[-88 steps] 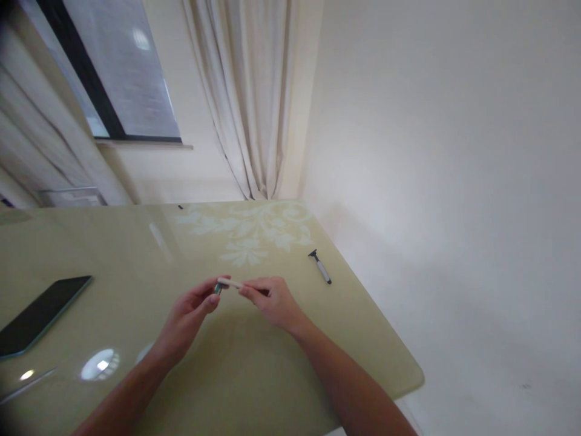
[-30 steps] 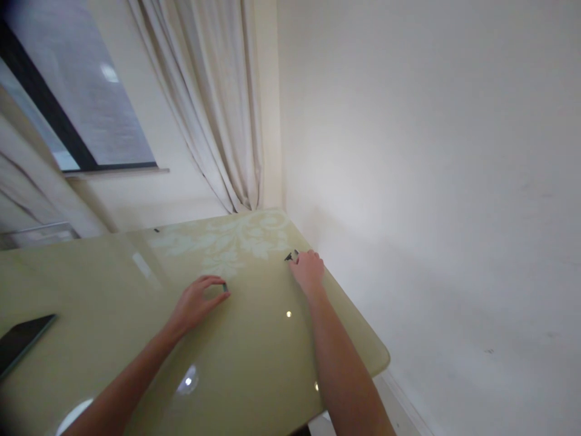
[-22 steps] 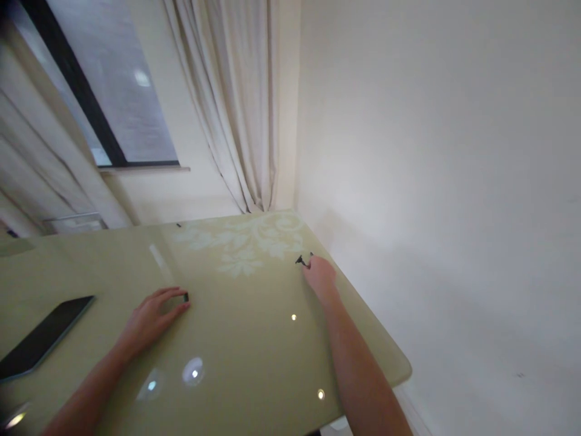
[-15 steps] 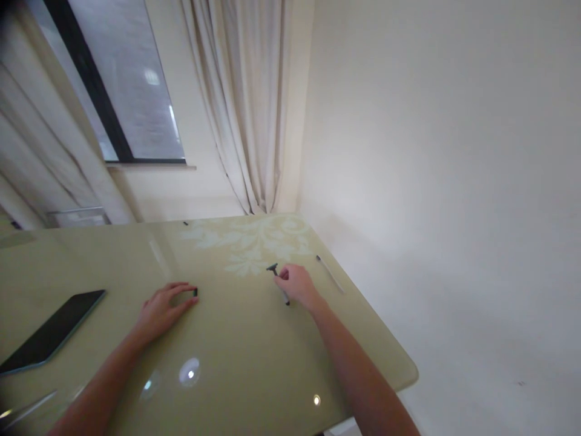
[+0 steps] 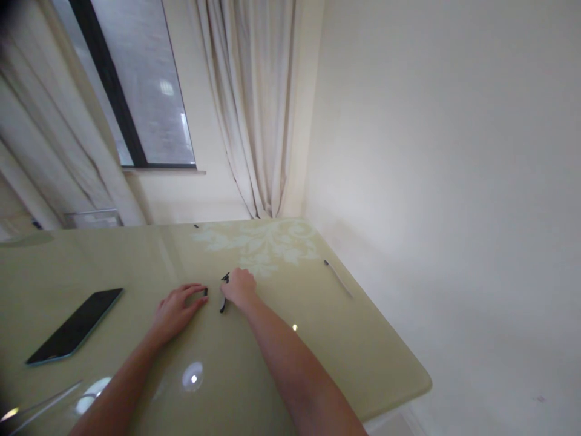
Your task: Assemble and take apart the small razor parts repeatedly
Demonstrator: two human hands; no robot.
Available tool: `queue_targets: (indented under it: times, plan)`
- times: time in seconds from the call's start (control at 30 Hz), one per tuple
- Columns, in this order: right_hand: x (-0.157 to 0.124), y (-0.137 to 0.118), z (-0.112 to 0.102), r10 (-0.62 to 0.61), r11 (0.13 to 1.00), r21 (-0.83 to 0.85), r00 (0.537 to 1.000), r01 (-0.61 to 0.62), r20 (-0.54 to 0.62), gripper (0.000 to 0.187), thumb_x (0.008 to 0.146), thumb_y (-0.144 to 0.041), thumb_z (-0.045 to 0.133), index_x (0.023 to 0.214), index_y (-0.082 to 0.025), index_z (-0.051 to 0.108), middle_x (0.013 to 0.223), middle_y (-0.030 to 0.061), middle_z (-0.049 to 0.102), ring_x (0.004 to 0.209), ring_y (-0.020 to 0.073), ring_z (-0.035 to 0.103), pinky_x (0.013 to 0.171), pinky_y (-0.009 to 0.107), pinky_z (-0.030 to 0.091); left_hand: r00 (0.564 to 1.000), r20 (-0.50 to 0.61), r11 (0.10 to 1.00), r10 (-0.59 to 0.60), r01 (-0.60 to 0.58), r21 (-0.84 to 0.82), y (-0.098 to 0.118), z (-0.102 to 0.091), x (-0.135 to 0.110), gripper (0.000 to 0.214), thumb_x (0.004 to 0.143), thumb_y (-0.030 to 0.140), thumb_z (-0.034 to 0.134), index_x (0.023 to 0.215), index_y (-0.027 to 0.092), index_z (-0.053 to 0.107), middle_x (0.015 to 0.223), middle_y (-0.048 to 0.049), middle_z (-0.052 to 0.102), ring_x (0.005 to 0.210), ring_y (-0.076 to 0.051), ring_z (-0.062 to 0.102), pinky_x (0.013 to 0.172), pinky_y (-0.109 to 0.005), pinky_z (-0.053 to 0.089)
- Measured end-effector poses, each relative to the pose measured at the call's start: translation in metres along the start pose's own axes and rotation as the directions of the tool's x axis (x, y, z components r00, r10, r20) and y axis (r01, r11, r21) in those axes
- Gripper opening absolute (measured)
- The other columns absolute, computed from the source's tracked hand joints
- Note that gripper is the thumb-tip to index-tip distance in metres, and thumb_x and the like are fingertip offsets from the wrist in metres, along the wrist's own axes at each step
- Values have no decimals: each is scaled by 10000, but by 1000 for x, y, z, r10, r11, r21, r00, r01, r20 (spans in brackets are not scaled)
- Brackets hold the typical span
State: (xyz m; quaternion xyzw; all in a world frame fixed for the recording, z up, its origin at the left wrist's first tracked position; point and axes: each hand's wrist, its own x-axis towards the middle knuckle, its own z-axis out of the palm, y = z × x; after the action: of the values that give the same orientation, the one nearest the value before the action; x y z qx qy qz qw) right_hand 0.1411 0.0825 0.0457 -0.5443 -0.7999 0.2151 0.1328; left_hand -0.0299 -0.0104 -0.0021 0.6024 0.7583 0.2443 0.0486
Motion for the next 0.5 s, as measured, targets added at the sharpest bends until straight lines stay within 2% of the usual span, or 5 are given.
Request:
queue_targets:
  times: [0.1, 0.17, 0.3, 0.4, 0.5]
  plan:
    - [-3, 18, -5, -9, 1000, 15, 999, 10, -40, 376, 856, -508, 734, 951, -146, 773, 993, 184, 762, 987, 342, 725, 764, 377, 520, 1000, -5, 1000, -3, 3, 2, 1, 1, -1, 388, 973, 474, 509, 1242, 307, 733, 1395, -75, 686, 1299, -329, 591, 1081, -518, 419]
    - [-5, 47, -21, -11, 999, 44, 991, 17, -136, 379, 859, -543, 746, 850, -164, 755, 883, 143, 749, 912, 320, 721, 757, 378, 502, 1000, 5, 1000, 0, 0, 13, 2, 1, -2, 393, 986, 460, 489, 1260, 300, 721, 1407, -80, 677, 1305, -332, 587, 1076, -522, 422]
    - [-18, 137, -73, 62, 996, 76, 937, -38, -343, 89, 875, -280, 779, 864, -218, 716, 921, 113, 709, 1039, 340, 661, 772, 371, 474, 1000, 14, 999, 12, -13, 29, 2, 2, -2, 410, 1006, 427, 444, 1295, 283, 697, 1421, -94, 665, 1318, -339, 580, 1065, -533, 433]
    - [-33, 206, -109, 65, 994, 108, 875, -15, -480, 96, 896, -214, 764, 897, -280, 694, 920, 103, 668, 1131, 336, 606, 763, 355, 472, 1000, -6, 999, 3, -2, 53, 4, 2, -1, 443, 1004, 440, 440, 1332, 261, 677, 1406, -116, 670, 1310, -360, 585, 1049, -538, 442]
    - [-49, 248, -129, 116, 991, 111, 856, -69, -504, 164, 861, -164, 779, 857, -298, 685, 848, 80, 630, 1029, 311, 627, 717, 347, 452, 999, -53, 997, -6, 11, 82, 14, 2, -4, 479, 1015, 452, 406, 1333, 205, 667, 1370, -155, 684, 1256, -372, 610, 1010, -519, 461]
